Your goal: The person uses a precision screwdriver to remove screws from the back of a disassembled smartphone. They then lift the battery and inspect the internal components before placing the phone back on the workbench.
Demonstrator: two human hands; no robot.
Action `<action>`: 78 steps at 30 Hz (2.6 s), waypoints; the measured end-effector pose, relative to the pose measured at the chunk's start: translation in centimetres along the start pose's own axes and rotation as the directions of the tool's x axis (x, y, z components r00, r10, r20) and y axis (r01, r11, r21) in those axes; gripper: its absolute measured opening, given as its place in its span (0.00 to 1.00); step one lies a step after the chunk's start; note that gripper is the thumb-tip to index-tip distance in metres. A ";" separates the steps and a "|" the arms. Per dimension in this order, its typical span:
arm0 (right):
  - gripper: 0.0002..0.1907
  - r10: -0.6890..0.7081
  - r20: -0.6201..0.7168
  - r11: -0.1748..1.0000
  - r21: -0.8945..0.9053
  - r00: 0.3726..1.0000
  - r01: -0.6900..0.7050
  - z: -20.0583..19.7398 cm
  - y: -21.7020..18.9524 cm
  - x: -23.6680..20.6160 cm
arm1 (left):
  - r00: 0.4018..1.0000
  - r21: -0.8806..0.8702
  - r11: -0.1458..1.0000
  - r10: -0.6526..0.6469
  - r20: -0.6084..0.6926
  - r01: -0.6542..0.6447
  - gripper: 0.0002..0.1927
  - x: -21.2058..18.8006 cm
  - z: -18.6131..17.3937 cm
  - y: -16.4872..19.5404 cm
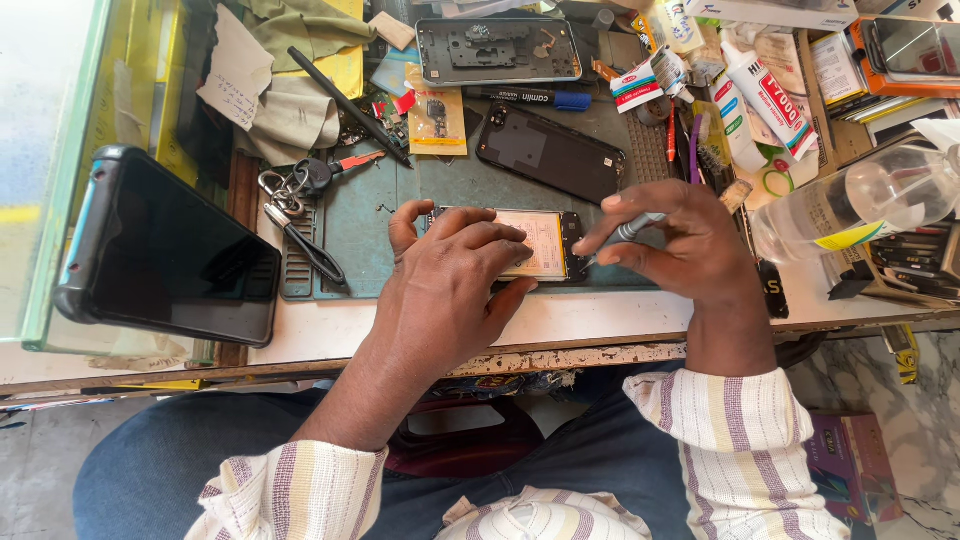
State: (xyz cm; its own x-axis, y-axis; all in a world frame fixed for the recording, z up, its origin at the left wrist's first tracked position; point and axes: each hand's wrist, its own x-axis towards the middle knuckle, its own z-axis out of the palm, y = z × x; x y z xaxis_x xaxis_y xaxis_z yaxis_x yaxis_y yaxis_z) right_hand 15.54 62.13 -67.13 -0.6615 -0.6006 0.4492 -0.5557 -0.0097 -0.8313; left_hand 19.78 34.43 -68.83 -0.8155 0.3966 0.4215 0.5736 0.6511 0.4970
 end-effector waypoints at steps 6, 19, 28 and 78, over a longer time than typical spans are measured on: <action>0.27 -0.011 -0.016 1.000 -0.025 1.000 0.011 -0.4 -0.2 -0.2 | 1.000 -0.001 1.000 -0.001 0.009 0.001 0.12 0.2 -0.2 0.5; 0.26 0.050 -0.601 0.747 -0.508 0.798 -0.429 0.2 -0.4 1.5 | 1.000 -0.003 1.000 0.007 0.006 -0.007 0.12 -0.6 -1.4 0.7; 0.25 0.005 -0.459 0.377 -0.822 0.888 -0.427 2.2 -0.5 0.8 | 0.999 -0.041 0.998 0.037 -0.038 -0.039 0.12 -3.5 -3.3 0.7; 0.33 -0.303 0.538 0.637 -0.500 0.787 0.587 12.2 3.9 15.9 | 0.992 0.110 0.986 0.128 -0.006 -0.126 0.34 1.8 5.9 -3.5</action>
State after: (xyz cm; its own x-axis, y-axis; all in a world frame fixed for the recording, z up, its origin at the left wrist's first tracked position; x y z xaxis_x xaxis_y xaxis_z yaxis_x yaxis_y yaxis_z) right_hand 9.00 42.78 -67.18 -0.0810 -0.8995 0.4294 -0.9940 0.0409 -0.1019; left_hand 15.82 36.68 -74.31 -0.7350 0.4726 0.4862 0.6600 0.6630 0.3533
